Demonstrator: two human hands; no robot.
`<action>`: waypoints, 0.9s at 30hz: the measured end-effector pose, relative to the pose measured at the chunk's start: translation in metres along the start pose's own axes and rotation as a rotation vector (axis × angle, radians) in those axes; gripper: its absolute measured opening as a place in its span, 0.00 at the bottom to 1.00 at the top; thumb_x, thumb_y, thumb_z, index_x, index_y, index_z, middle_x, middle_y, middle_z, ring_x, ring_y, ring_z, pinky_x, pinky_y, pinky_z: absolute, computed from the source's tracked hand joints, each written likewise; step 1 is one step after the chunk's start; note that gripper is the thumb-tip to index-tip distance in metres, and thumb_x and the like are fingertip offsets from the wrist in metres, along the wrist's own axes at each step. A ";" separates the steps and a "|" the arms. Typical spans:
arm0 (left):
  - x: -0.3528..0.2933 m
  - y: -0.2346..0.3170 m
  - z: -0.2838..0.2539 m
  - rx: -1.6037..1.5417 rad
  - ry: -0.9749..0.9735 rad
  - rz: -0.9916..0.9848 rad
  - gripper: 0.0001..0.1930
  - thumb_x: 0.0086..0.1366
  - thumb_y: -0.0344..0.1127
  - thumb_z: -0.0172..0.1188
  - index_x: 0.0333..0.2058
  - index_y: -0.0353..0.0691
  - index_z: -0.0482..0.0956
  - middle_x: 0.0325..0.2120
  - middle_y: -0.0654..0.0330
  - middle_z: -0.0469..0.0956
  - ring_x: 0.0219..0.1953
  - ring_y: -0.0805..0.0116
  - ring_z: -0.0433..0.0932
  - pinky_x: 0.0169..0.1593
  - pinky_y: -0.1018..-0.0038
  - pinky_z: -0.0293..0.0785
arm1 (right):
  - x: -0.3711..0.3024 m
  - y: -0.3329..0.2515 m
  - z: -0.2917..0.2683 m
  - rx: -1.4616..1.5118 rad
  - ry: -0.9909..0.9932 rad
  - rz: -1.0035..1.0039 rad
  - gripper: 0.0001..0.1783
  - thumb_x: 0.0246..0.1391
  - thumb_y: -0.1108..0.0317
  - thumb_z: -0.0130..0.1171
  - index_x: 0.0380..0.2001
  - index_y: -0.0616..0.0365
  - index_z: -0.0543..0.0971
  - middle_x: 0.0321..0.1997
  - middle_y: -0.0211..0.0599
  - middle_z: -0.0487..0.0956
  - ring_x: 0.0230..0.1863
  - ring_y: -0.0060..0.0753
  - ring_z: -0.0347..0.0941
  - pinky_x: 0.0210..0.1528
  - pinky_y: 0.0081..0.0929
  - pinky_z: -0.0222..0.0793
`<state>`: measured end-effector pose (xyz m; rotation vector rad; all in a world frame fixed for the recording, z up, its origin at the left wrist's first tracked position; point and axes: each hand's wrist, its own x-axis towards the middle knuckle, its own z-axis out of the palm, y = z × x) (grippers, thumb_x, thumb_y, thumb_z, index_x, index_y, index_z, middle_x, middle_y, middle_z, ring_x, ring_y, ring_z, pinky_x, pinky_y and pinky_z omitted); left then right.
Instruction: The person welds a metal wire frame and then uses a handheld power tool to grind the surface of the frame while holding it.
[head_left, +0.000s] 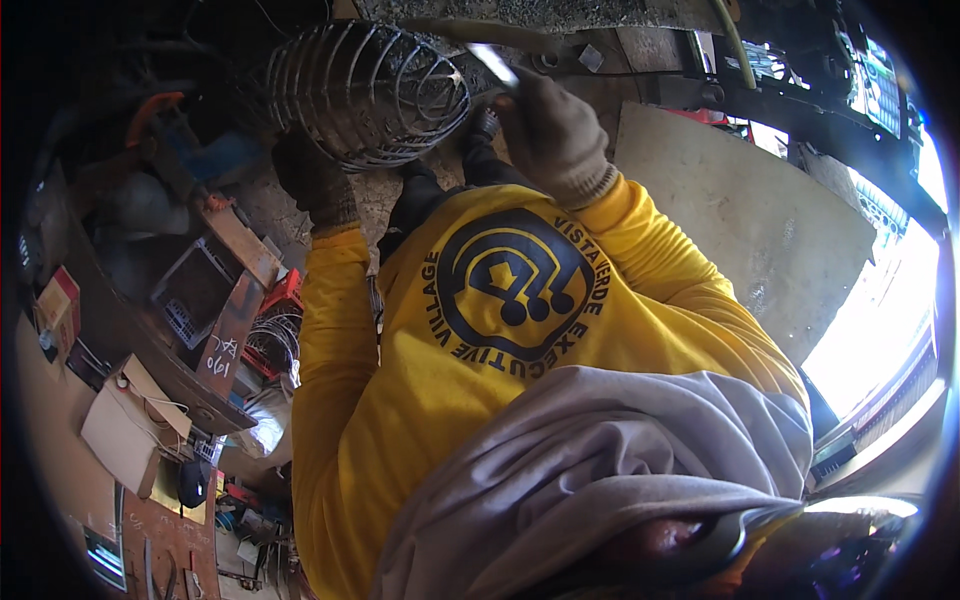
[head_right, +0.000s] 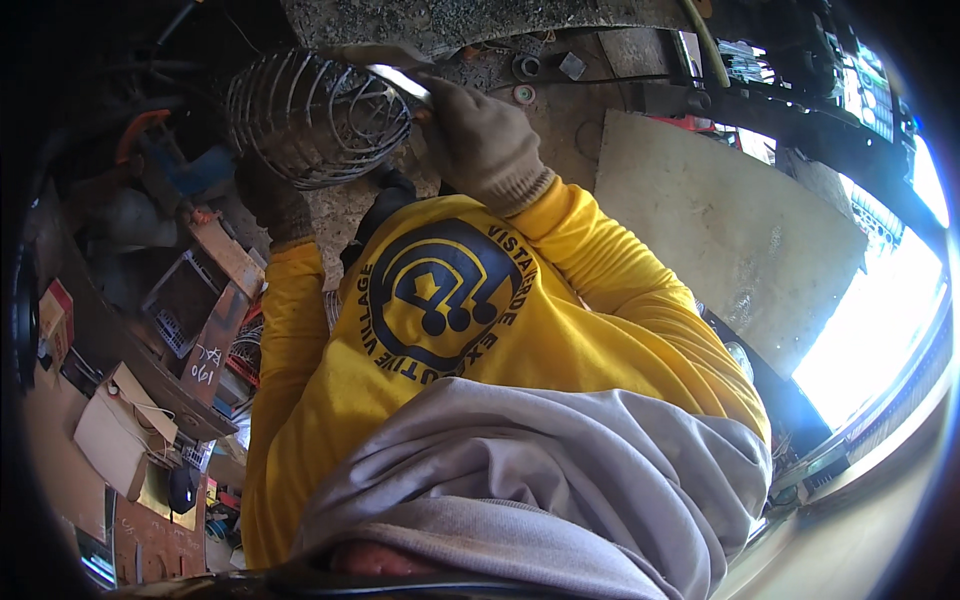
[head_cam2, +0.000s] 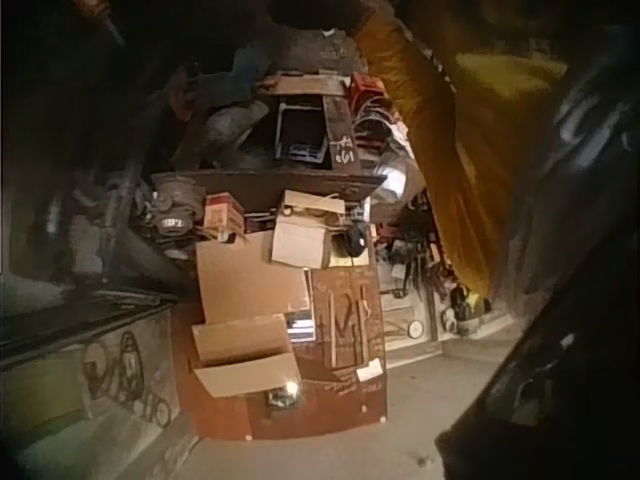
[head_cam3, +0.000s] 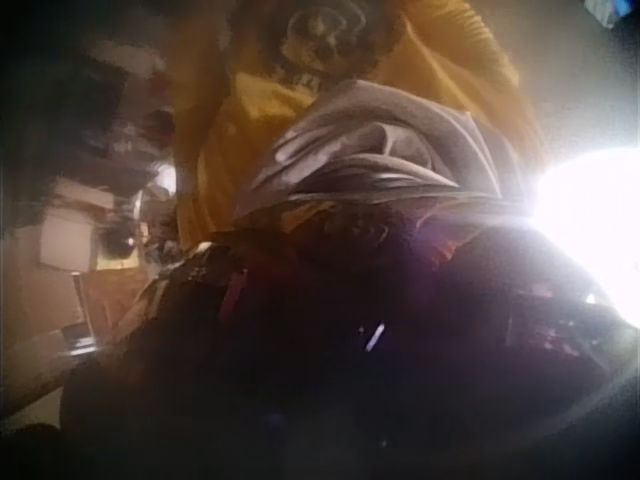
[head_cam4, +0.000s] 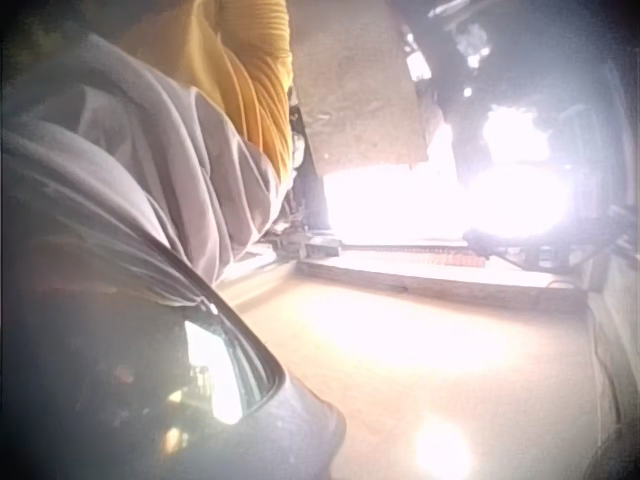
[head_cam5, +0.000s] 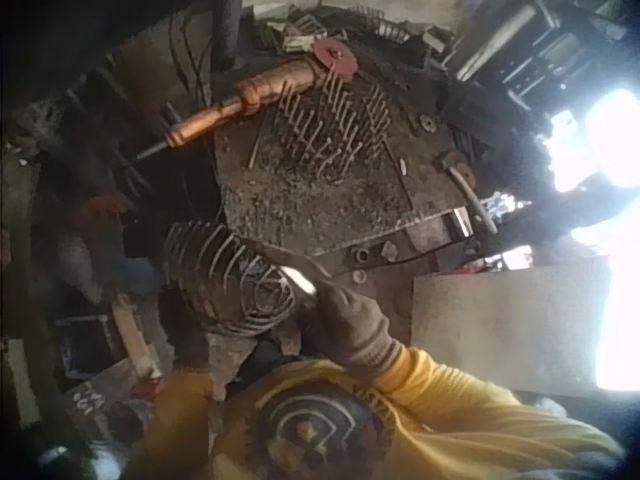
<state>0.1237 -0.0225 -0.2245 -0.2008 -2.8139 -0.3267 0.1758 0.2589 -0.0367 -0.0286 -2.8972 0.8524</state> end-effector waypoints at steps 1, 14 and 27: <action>0.000 -0.001 0.002 -0.002 0.016 -0.031 0.20 0.66 0.31 0.54 0.56 0.38 0.70 0.48 0.48 0.76 0.50 0.49 0.75 0.53 0.60 0.72 | 0.001 0.001 0.003 -0.107 -0.163 0.091 0.16 0.56 0.66 0.59 0.47 0.59 0.76 0.30 0.44 0.80 0.31 0.48 0.79 0.34 0.37 0.75; 0.000 0.001 0.000 -0.024 0.057 0.013 0.19 0.65 0.32 0.54 0.55 0.37 0.72 0.46 0.48 0.77 0.49 0.51 0.76 0.53 0.61 0.72 | -0.004 0.013 0.000 0.096 0.122 -0.104 0.16 0.57 0.66 0.59 0.49 0.54 0.74 0.30 0.48 0.79 0.31 0.54 0.78 0.32 0.41 0.74; 0.002 0.006 -0.003 -0.027 0.046 0.000 0.20 0.63 0.31 0.55 0.54 0.38 0.72 0.47 0.50 0.77 0.50 0.52 0.76 0.55 0.62 0.72 | 0.016 0.009 0.013 0.011 -0.016 -0.137 0.18 0.57 0.67 0.58 0.50 0.60 0.74 0.31 0.45 0.80 0.31 0.48 0.79 0.32 0.38 0.75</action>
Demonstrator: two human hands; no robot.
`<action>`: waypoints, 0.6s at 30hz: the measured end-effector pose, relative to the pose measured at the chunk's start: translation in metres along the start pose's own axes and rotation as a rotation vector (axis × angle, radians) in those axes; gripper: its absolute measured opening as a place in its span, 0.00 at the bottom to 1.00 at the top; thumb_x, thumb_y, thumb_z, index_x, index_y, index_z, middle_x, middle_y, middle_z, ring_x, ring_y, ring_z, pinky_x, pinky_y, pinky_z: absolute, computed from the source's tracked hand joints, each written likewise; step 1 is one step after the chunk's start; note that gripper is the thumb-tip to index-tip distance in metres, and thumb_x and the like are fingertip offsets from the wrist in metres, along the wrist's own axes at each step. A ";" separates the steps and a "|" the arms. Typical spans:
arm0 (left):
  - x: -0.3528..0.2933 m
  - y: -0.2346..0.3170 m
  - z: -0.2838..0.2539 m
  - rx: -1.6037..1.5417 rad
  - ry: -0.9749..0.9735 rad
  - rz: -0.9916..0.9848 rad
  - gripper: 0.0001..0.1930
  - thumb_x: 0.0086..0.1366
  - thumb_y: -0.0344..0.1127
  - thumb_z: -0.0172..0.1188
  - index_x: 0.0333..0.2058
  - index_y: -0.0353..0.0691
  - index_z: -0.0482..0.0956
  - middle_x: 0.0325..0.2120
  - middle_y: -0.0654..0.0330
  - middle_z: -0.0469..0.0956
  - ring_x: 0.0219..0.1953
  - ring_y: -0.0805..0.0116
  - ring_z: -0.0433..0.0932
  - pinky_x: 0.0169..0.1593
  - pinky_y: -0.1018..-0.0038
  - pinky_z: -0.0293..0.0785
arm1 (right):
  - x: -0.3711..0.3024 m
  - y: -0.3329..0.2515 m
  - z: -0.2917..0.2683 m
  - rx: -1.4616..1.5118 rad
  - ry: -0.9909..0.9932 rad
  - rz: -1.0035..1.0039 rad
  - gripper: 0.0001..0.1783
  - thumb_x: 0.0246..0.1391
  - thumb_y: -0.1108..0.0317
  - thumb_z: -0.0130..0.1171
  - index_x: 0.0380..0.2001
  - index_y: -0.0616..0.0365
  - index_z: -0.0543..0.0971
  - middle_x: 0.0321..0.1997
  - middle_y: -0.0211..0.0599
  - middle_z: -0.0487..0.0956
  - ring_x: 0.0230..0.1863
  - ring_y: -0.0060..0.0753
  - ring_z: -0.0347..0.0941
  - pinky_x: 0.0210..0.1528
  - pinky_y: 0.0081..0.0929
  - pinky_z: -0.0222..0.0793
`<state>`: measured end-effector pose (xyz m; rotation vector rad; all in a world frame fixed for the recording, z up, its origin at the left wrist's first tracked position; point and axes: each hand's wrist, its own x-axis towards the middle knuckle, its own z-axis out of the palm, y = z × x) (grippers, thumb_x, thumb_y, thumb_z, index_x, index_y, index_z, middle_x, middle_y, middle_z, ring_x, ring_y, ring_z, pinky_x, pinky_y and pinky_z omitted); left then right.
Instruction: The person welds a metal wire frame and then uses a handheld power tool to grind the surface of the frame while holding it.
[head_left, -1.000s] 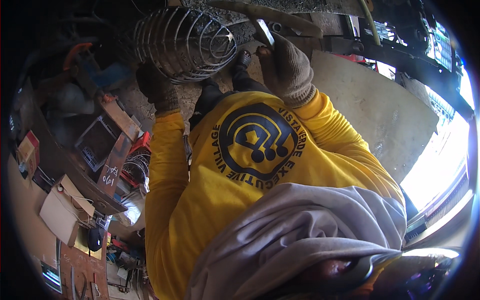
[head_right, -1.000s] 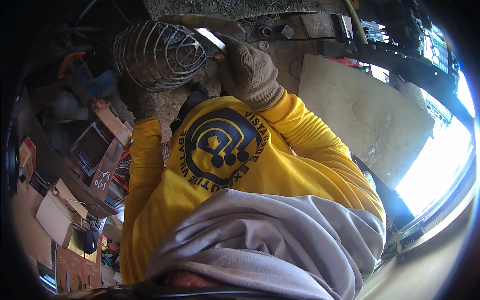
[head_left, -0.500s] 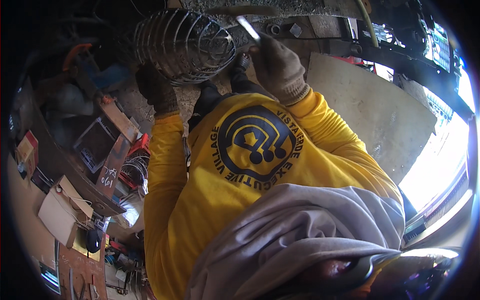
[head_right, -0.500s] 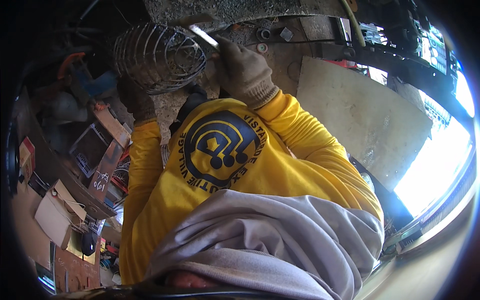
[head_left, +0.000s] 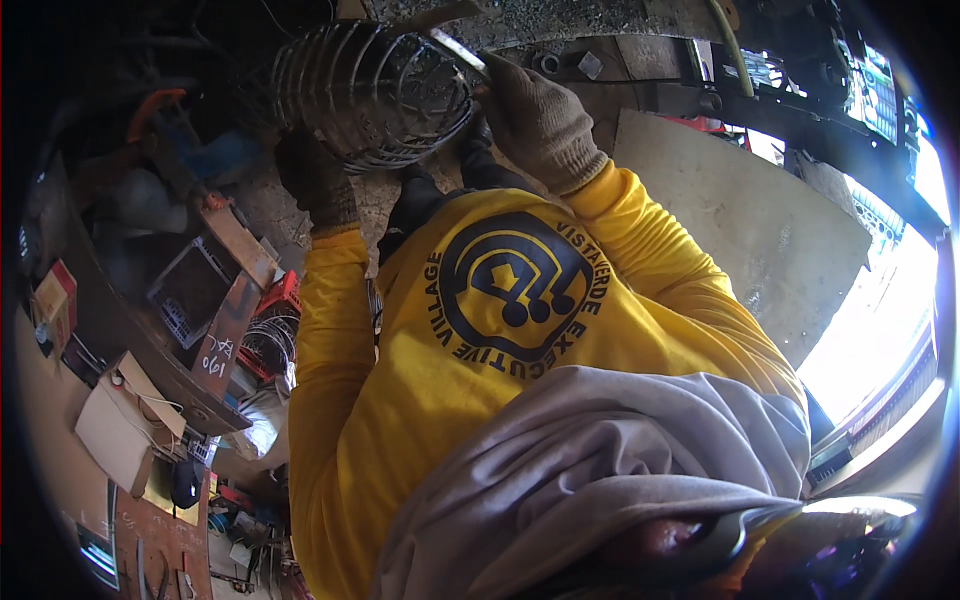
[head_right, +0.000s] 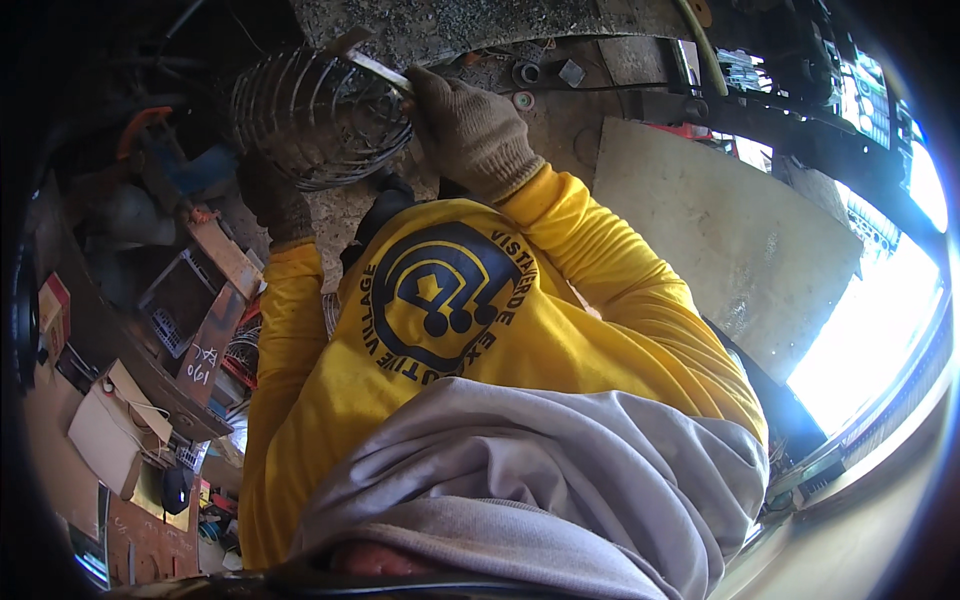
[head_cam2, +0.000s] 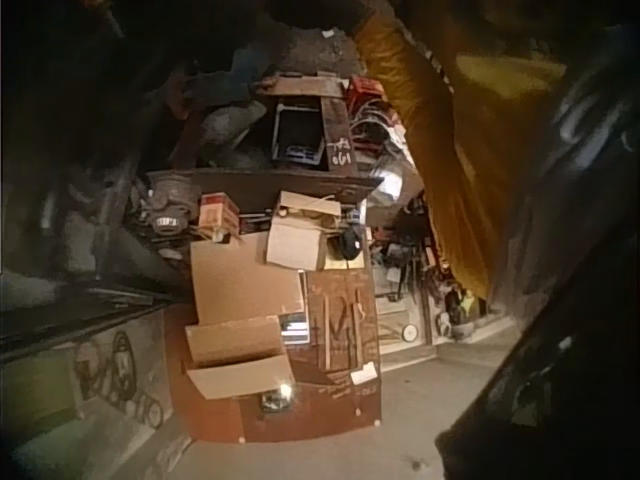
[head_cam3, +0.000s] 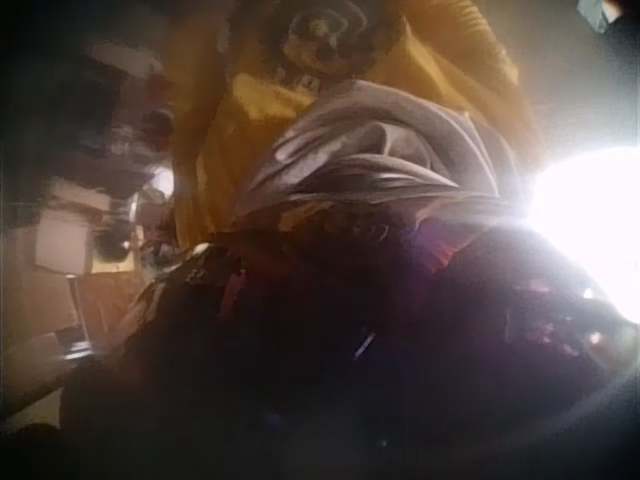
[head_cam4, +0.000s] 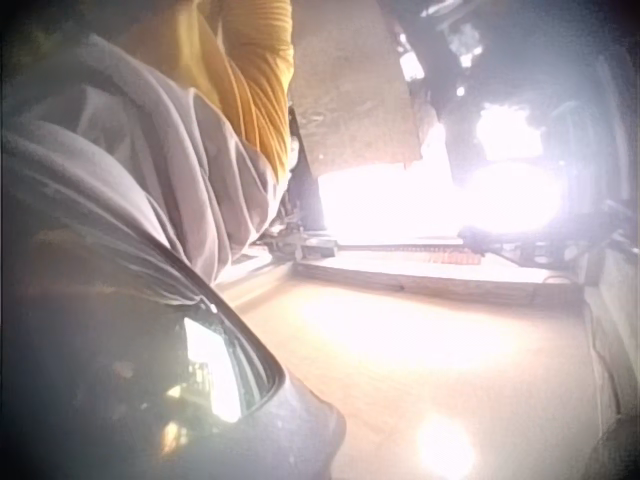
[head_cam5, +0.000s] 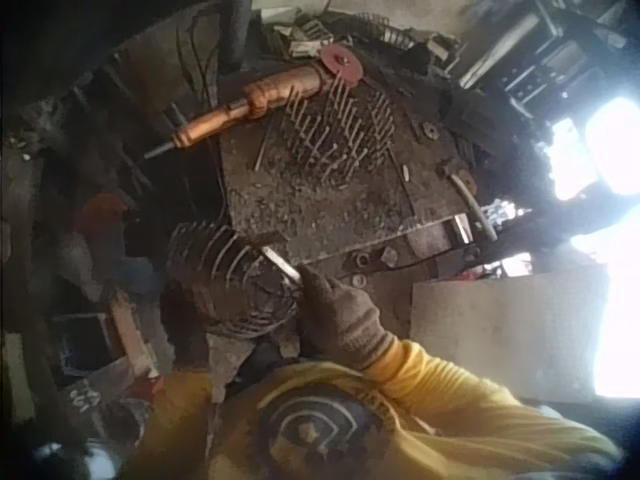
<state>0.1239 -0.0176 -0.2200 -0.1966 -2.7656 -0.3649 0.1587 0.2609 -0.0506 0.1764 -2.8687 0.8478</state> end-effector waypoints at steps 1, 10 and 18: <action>0.001 0.001 -0.001 -0.022 0.037 0.015 0.20 0.63 0.32 0.56 0.54 0.38 0.73 0.46 0.50 0.77 0.49 0.52 0.76 0.54 0.61 0.72 | 0.001 -0.001 -0.002 -0.027 -0.003 0.005 0.18 0.57 0.66 0.58 0.51 0.60 0.74 0.31 0.45 0.80 0.31 0.48 0.79 0.31 0.38 0.75; 0.007 0.010 -0.011 -0.060 -0.099 -0.067 0.21 0.60 0.36 0.59 0.54 0.41 0.73 0.46 0.51 0.77 0.48 0.52 0.76 0.53 0.61 0.73 | 0.005 -0.003 -0.007 -0.082 -0.071 0.063 0.19 0.56 0.67 0.60 0.50 0.61 0.74 0.32 0.44 0.81 0.30 0.46 0.80 0.31 0.36 0.77; 0.000 0.000 0.003 -0.021 0.071 0.061 0.21 0.60 0.34 0.59 0.54 0.42 0.74 0.46 0.53 0.78 0.49 0.53 0.76 0.55 0.61 0.72 | 0.007 0.002 0.001 -0.118 0.060 -0.042 0.19 0.55 0.68 0.61 0.50 0.60 0.75 0.30 0.44 0.81 0.31 0.45 0.81 0.31 0.34 0.78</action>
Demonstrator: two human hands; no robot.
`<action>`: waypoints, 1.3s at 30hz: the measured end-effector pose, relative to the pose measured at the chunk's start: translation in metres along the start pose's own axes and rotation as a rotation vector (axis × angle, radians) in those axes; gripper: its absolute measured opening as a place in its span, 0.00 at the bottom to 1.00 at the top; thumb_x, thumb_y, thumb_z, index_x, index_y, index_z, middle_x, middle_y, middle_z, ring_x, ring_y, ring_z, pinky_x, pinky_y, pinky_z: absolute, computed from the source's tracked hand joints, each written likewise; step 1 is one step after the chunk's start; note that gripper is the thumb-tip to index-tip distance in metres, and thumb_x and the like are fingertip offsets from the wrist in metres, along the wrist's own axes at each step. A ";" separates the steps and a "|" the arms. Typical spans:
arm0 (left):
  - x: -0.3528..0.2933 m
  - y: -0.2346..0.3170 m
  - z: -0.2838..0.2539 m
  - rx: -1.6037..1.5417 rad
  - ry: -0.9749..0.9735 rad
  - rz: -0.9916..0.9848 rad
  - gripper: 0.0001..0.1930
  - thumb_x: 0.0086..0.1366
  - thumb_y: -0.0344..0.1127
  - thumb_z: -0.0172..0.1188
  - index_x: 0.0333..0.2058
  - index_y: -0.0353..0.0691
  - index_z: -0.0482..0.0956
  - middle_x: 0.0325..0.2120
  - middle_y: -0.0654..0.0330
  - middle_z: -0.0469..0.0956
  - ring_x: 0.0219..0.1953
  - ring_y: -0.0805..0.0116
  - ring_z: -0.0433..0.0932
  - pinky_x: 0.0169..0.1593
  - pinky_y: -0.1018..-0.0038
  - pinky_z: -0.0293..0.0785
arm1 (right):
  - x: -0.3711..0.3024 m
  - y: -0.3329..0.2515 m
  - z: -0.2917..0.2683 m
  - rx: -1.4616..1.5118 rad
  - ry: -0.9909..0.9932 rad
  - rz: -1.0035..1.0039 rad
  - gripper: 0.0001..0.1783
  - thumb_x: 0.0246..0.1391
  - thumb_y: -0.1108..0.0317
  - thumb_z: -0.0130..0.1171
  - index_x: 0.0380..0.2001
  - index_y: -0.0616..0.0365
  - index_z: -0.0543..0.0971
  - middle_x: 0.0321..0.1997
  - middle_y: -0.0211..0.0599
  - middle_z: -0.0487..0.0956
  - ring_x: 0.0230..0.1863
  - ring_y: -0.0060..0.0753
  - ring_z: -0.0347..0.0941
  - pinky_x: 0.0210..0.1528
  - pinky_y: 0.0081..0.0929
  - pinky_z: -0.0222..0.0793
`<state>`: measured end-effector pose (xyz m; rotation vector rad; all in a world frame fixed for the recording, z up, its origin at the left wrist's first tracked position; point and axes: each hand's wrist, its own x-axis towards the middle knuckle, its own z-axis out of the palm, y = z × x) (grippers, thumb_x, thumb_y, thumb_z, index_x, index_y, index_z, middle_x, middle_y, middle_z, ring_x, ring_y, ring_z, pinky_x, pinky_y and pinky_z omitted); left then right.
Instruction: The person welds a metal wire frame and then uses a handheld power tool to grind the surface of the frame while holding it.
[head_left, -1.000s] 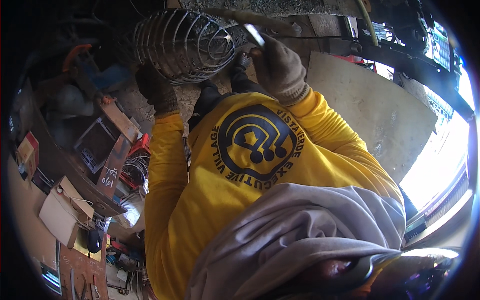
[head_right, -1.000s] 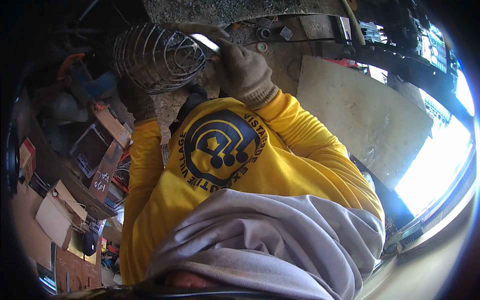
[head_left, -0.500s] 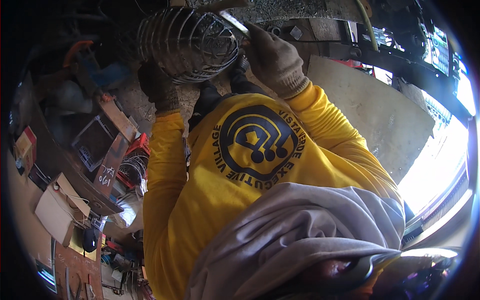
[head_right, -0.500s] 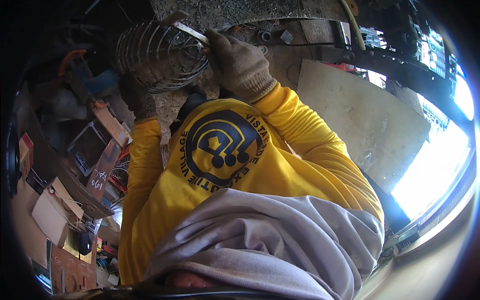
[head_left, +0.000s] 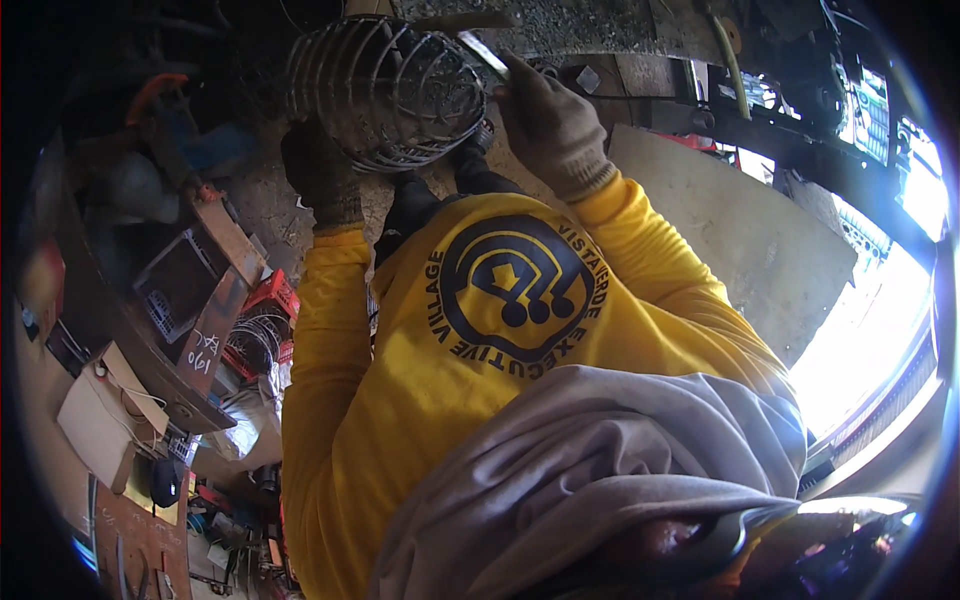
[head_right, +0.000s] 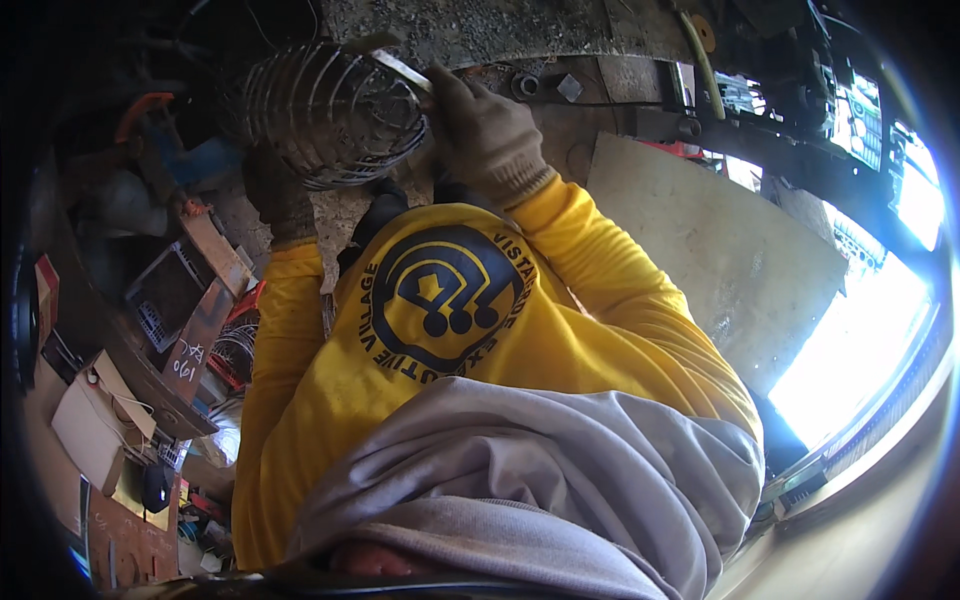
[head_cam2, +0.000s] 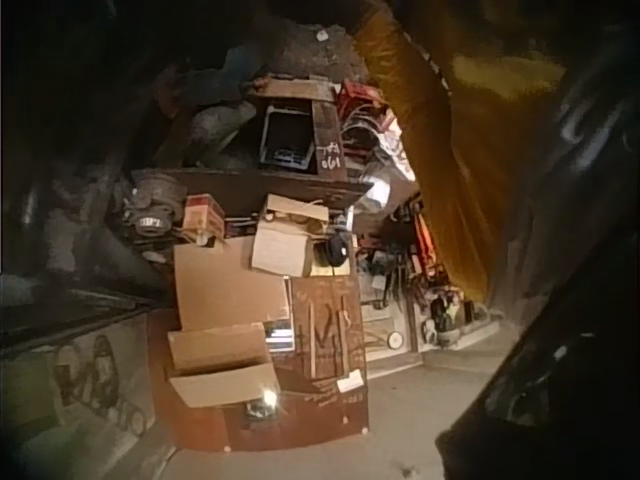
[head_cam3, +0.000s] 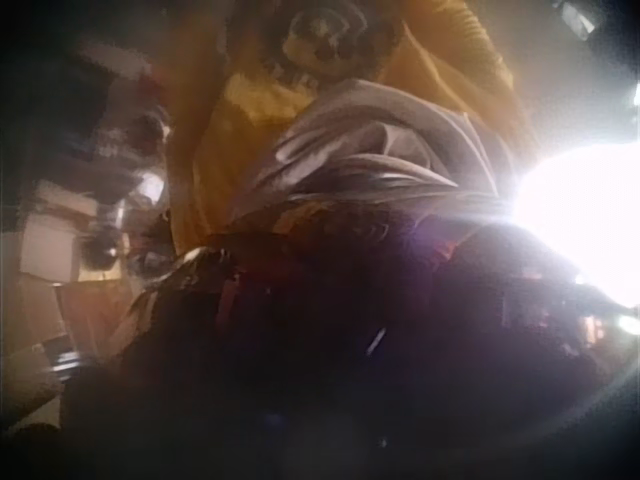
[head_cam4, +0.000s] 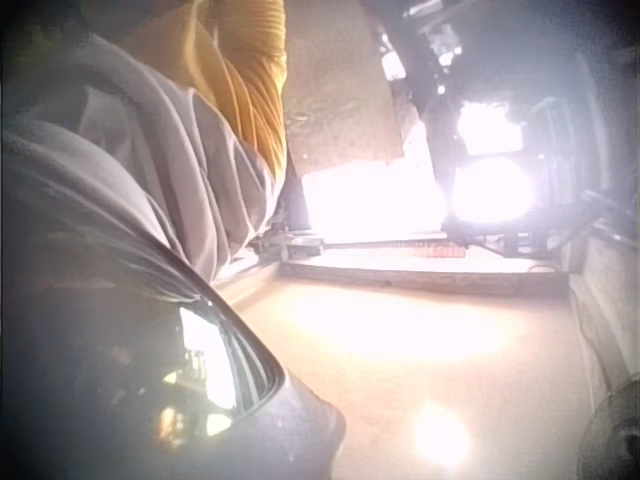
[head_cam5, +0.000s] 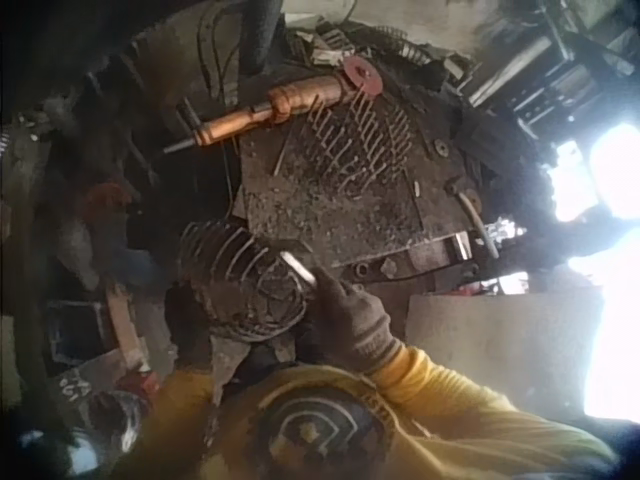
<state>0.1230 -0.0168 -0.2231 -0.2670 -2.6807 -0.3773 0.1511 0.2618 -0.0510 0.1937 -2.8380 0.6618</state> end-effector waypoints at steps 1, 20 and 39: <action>0.002 0.000 0.000 0.025 -0.055 -0.001 0.21 0.61 0.33 0.59 0.53 0.41 0.74 0.46 0.53 0.78 0.50 0.53 0.76 0.55 0.61 0.72 | -0.002 -0.003 -0.008 0.004 0.042 0.011 0.20 0.55 0.67 0.61 0.51 0.60 0.75 0.31 0.44 0.81 0.30 0.46 0.81 0.31 0.33 0.78; 0.004 0.009 -0.008 -0.056 0.082 0.043 0.19 0.63 0.29 0.55 0.53 0.40 0.74 0.46 0.52 0.78 0.50 0.54 0.76 0.55 0.64 0.72 | 0.000 0.004 -0.011 0.047 0.113 -0.078 0.23 0.53 0.64 0.63 0.52 0.57 0.75 0.33 0.46 0.82 0.28 0.48 0.80 0.27 0.38 0.77; 0.003 0.008 -0.004 -0.053 0.095 0.002 0.15 0.60 0.31 0.58 0.46 0.43 0.78 0.37 0.54 0.78 0.42 0.56 0.77 0.47 0.63 0.74 | -0.005 0.003 -0.006 0.071 0.035 -0.014 0.22 0.52 0.66 0.64 0.51 0.57 0.76 0.30 0.46 0.81 0.26 0.47 0.80 0.26 0.36 0.76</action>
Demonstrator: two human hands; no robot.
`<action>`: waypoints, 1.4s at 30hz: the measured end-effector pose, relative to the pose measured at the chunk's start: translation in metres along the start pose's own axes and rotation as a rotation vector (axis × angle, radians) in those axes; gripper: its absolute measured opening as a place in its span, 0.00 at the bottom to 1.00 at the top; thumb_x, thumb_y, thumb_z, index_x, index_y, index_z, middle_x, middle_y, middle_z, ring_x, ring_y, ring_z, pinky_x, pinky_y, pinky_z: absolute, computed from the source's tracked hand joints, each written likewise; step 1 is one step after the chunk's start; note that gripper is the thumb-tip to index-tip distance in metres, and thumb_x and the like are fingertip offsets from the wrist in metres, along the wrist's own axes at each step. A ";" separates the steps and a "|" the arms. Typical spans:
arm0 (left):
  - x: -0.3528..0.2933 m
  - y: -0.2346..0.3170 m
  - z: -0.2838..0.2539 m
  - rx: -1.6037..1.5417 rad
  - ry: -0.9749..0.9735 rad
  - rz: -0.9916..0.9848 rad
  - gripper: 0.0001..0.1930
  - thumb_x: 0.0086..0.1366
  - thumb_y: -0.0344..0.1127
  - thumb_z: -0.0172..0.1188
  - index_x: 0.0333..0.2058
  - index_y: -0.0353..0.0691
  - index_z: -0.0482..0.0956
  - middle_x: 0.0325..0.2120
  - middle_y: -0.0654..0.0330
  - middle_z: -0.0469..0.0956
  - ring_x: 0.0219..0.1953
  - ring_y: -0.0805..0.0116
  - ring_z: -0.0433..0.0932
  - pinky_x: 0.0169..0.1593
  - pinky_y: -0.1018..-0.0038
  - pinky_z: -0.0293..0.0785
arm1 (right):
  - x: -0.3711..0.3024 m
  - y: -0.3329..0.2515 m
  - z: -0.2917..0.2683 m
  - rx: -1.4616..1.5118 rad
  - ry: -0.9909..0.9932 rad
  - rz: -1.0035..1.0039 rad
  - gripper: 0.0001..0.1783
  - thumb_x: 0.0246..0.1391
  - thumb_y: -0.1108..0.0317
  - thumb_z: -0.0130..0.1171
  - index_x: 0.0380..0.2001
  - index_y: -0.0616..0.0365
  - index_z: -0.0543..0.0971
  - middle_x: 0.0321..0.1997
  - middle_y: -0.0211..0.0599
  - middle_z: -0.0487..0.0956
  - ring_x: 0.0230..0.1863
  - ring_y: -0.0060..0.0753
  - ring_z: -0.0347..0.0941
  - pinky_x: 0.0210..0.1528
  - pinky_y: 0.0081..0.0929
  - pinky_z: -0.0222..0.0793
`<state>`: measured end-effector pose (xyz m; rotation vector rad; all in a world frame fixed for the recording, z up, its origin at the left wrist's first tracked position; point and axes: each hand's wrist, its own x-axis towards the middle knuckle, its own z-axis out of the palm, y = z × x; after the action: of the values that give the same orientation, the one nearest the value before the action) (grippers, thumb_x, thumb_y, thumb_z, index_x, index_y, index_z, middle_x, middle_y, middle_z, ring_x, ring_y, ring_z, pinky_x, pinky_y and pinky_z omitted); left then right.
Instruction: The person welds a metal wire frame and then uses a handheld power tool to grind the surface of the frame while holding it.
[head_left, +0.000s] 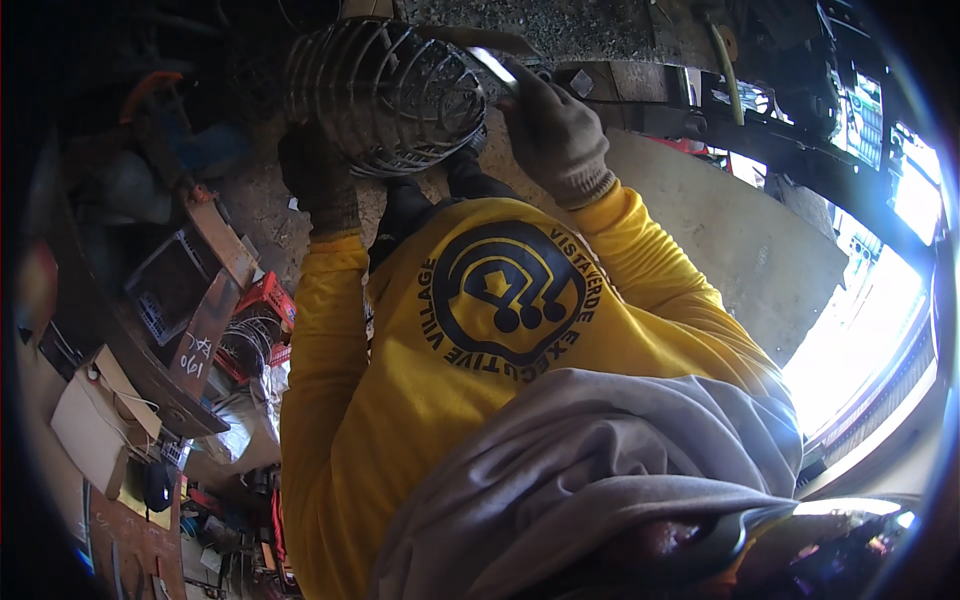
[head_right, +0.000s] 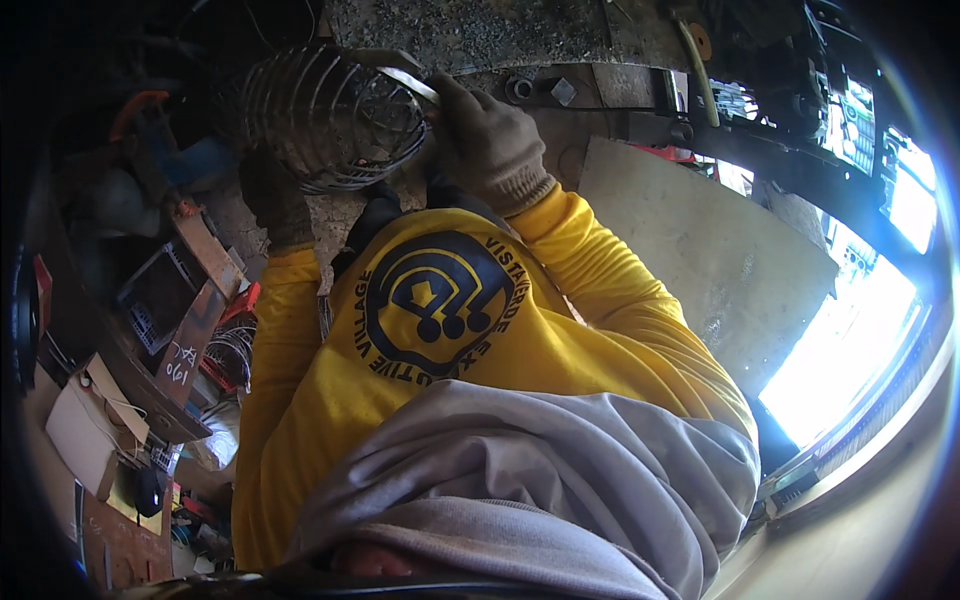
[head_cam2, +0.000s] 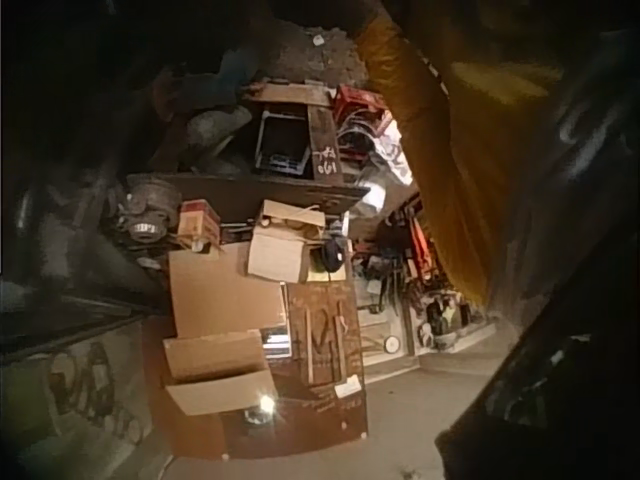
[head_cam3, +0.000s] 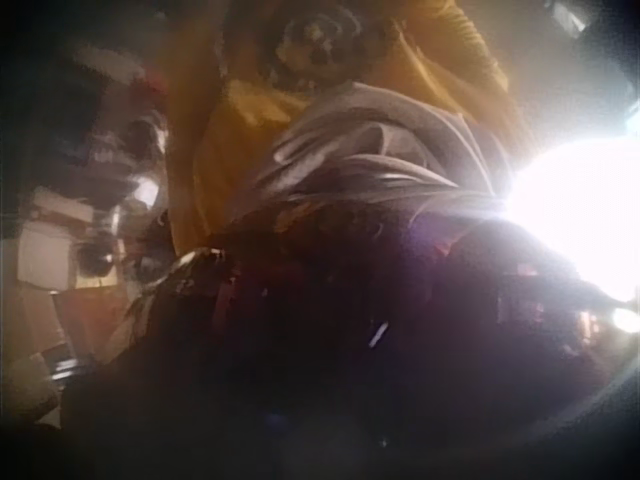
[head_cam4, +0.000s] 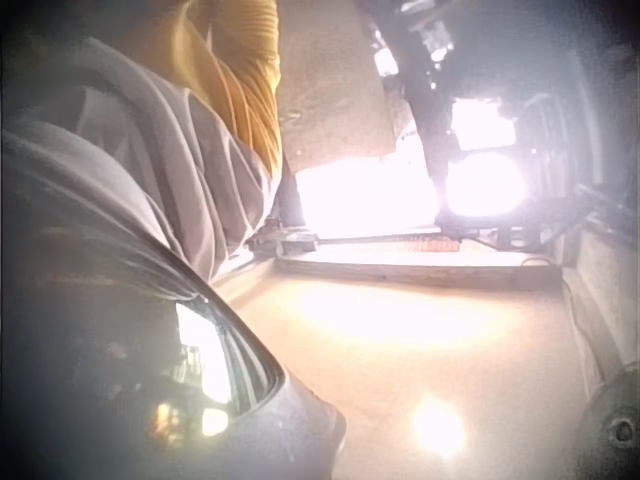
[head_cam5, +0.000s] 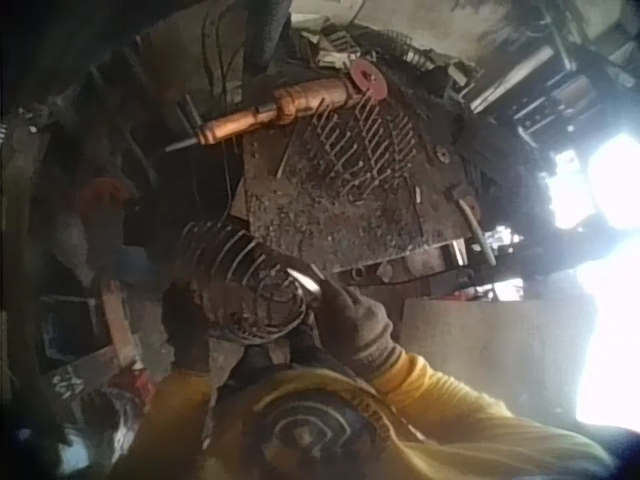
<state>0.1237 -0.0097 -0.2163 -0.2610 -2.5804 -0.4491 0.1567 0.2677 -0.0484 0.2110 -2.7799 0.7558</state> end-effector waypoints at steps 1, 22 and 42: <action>0.001 0.000 0.000 -0.035 0.027 0.003 0.15 0.59 0.31 0.58 0.46 0.43 0.77 0.37 0.55 0.78 0.42 0.56 0.77 0.47 0.63 0.74 | 0.000 0.003 0.001 0.000 0.001 0.000 0.22 0.52 0.66 0.64 0.51 0.57 0.76 0.30 0.46 0.81 0.26 0.47 0.80 0.26 0.36 0.76; 0.000 -0.007 0.003 -0.005 0.017 0.057 0.13 0.62 0.31 0.58 0.45 0.42 0.77 0.38 0.54 0.78 0.42 0.55 0.77 0.46 0.63 0.75 | 0.005 0.000 0.000 -0.019 0.079 -0.061 0.19 0.54 0.64 0.62 0.49 0.57 0.77 0.33 0.47 0.81 0.28 0.47 0.80 0.27 0.35 0.77; 0.000 -0.006 0.003 0.020 -0.015 0.041 0.16 0.60 0.29 0.57 0.48 0.42 0.76 0.38 0.54 0.78 0.42 0.54 0.77 0.47 0.63 0.74 | 0.009 -0.002 -0.003 -0.037 0.001 0.017 0.17 0.55 0.70 0.62 0.48 0.60 0.77 0.30 0.45 0.81 0.28 0.40 0.81 0.32 0.30 0.77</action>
<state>0.1208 -0.0136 -0.2205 -0.3107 -2.5878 -0.4079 0.1486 0.2673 -0.0424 0.1804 -2.7955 0.7077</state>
